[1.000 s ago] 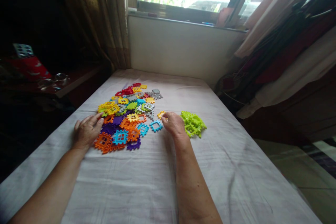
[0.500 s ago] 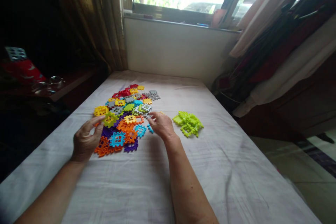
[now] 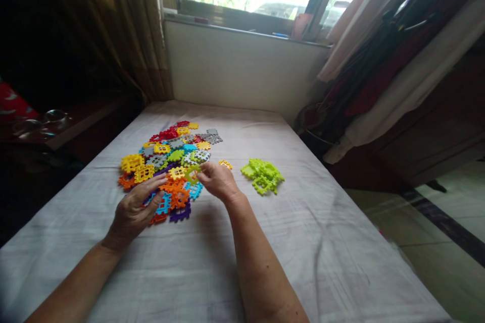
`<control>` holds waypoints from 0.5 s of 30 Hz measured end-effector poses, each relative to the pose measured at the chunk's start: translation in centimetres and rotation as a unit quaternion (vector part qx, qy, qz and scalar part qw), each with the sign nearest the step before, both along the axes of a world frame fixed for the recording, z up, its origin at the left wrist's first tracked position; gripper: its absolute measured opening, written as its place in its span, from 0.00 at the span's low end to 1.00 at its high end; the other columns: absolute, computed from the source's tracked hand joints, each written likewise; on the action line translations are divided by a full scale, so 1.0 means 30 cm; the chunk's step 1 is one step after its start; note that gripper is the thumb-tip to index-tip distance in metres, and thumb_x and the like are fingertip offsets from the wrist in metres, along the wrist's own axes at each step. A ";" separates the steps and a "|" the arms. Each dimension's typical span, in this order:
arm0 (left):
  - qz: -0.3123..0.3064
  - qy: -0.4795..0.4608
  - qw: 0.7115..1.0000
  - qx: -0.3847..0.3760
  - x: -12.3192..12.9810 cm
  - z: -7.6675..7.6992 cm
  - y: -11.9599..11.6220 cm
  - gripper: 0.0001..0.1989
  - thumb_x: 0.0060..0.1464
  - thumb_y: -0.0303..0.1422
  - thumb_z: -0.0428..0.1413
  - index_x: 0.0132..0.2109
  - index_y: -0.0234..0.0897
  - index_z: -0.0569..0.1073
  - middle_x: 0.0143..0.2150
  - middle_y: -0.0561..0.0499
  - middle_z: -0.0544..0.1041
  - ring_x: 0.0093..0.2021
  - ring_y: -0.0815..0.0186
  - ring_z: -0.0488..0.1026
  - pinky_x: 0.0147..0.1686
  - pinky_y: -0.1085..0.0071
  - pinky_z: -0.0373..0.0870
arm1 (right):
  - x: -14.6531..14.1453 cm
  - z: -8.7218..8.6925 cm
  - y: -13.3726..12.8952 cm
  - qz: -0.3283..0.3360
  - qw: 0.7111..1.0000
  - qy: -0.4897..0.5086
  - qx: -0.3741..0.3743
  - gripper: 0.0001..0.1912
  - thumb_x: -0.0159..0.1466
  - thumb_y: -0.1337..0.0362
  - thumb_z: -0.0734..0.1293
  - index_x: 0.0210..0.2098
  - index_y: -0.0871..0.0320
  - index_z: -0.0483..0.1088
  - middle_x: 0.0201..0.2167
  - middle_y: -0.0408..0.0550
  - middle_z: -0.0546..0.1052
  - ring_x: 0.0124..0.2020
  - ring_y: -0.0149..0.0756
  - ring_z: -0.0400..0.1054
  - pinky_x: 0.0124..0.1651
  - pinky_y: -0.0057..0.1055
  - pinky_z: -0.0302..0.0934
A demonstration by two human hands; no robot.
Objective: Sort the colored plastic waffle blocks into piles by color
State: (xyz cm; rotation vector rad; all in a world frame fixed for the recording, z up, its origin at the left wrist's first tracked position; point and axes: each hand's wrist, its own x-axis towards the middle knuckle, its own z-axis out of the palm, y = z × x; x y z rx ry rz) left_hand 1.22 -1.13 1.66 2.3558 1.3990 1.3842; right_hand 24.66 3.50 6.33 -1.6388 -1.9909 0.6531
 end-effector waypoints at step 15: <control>0.095 0.009 0.995 0.021 -0.067 -0.027 0.020 0.13 0.63 0.37 0.50 0.49 0.41 0.76 0.50 0.49 0.81 0.50 0.61 0.78 0.55 0.62 0.74 | 0.444 -0.022 -0.012 -0.425 0.894 -0.142 -0.017 0.23 0.64 0.57 0.62 0.56 0.57 0.74 0.52 0.58 0.77 0.53 0.51 0.71 0.51 0.41 0.65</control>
